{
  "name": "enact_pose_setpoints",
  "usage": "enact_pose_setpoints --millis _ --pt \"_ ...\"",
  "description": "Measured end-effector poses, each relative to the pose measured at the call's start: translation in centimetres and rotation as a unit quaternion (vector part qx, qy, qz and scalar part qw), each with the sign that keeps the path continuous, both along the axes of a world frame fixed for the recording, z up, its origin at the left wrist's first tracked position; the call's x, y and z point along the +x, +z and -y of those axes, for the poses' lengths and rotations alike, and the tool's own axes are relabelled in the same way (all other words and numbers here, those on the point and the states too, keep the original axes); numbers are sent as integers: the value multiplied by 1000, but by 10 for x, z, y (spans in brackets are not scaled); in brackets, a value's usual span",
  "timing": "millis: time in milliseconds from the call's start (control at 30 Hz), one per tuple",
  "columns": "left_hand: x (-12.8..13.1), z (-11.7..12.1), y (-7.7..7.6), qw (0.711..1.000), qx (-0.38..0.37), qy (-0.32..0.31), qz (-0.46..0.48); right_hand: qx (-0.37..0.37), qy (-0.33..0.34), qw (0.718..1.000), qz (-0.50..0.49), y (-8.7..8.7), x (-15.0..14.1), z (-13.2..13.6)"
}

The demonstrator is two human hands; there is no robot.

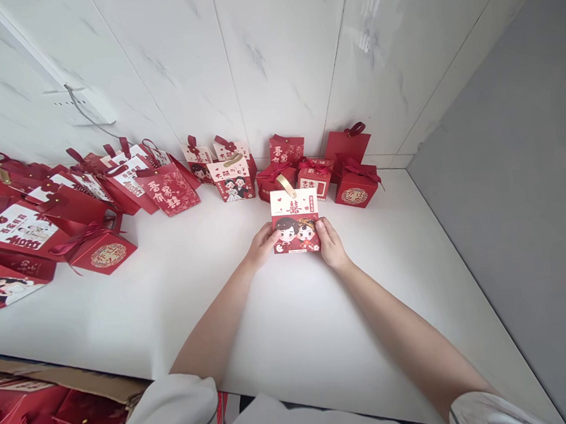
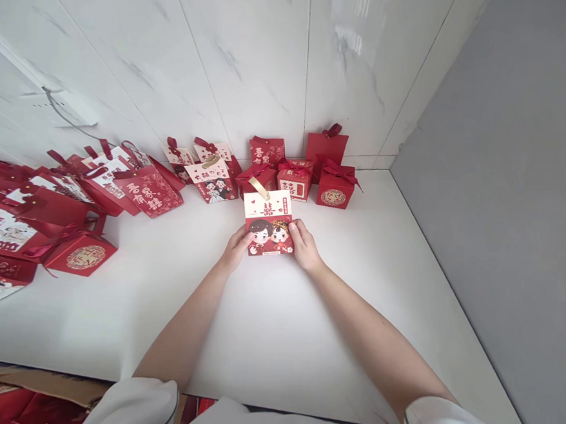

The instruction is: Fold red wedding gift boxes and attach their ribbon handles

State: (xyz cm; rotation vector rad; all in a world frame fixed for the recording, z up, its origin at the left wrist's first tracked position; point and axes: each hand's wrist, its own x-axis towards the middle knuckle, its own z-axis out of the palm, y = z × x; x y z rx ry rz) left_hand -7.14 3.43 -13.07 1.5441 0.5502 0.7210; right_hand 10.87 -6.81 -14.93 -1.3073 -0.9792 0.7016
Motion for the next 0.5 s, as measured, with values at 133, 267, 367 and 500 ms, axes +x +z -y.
enact_pose_setpoints --millis 133,267,367,500 --pt "-1 0 0 997 72 16 13 12 -5 999 29 1 -1 1" --pt "-2 2 6 968 219 120 -28 39 -17 996 72 5 -3 4" --pt "-1 7 10 934 299 189 -36 64 -39 991 110 8 -4 6" --pt "3 16 11 935 289 205 -5 71 -4 986 149 10 -7 10"
